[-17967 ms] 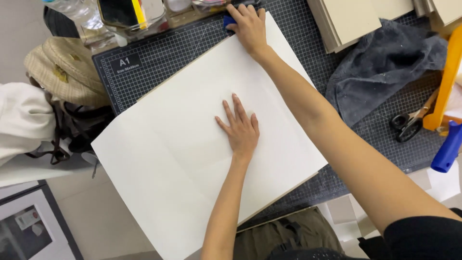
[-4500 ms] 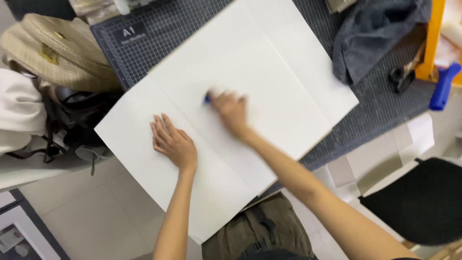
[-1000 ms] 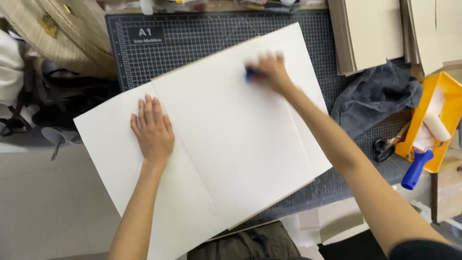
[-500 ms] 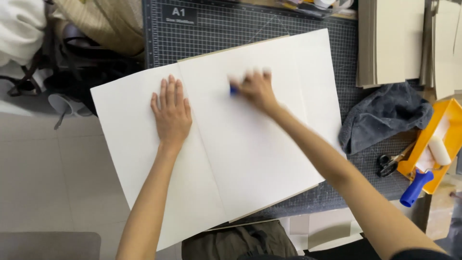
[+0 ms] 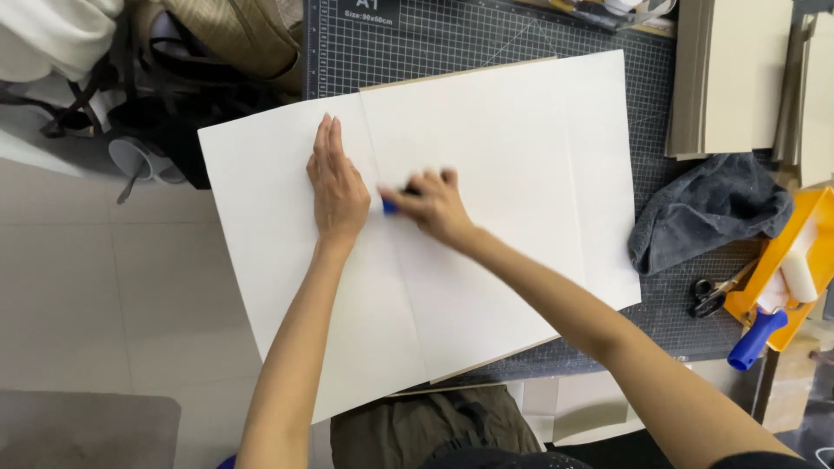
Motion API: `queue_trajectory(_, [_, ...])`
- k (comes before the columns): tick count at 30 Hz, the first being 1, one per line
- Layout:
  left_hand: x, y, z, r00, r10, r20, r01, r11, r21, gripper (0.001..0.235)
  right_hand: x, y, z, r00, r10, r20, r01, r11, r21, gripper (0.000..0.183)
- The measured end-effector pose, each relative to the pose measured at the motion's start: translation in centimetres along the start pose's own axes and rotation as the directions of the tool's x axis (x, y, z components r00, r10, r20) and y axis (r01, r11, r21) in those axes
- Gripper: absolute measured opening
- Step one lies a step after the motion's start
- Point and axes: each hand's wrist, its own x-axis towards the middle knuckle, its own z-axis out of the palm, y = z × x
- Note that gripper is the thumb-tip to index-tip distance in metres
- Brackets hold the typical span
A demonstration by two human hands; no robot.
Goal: Applying glue to a cardboard sheet using a roller and then adhering it to a larger white paper sheet, smoothing it with a scraper.
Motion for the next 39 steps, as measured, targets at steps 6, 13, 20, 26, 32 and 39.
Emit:
queue_trajectory(6, [0.3,-0.2,-0.4,0.994,-0.044,-0.099,0.02,0.972,-0.236,0.054,6.8,2.2,2.0,0.998,0.026,0.058,-0.027,0.999,0.017,0.044])
queue_trajectory(13, [0.2,-0.6,-0.4,0.972,-0.115,-0.204,-0.041,0.772,-0.634,0.049,-0.6,-2.6,0.0,0.998,0.048,0.04,-0.046,0.998,-0.04,0.048])
queue_trajectory(20, [-0.2,-1.0,-0.6,0.965,-0.16,-0.209,-0.027,0.73,-0.683,0.046,-3.0,1.0,5.5,0.991,-0.068,0.113,0.098,0.953,-0.287,0.048])
queue_trajectory(26, [-0.4,-2.1,1.1,0.972,-0.019,-0.233,-0.14,0.752,-0.644,0.047,11.3,1.9,1.3,0.971,0.216,-0.101,-0.211,0.976,0.058,0.052])
queue_trajectory(32, [-0.5,-3.4,2.6,0.939,-0.047,-0.341,-0.164,0.809,-0.564,0.044,-15.1,-11.7,-3.9,0.985,-0.14,0.099,0.114,0.966,0.231,0.037])
queue_trajectory(39, [-17.0,10.6,1.7,0.801,-0.537,-0.265,0.245,0.697,-0.674,0.059,-32.9,-3.3,-12.3,0.951,0.106,0.29,-0.216,0.899,0.38,0.035])
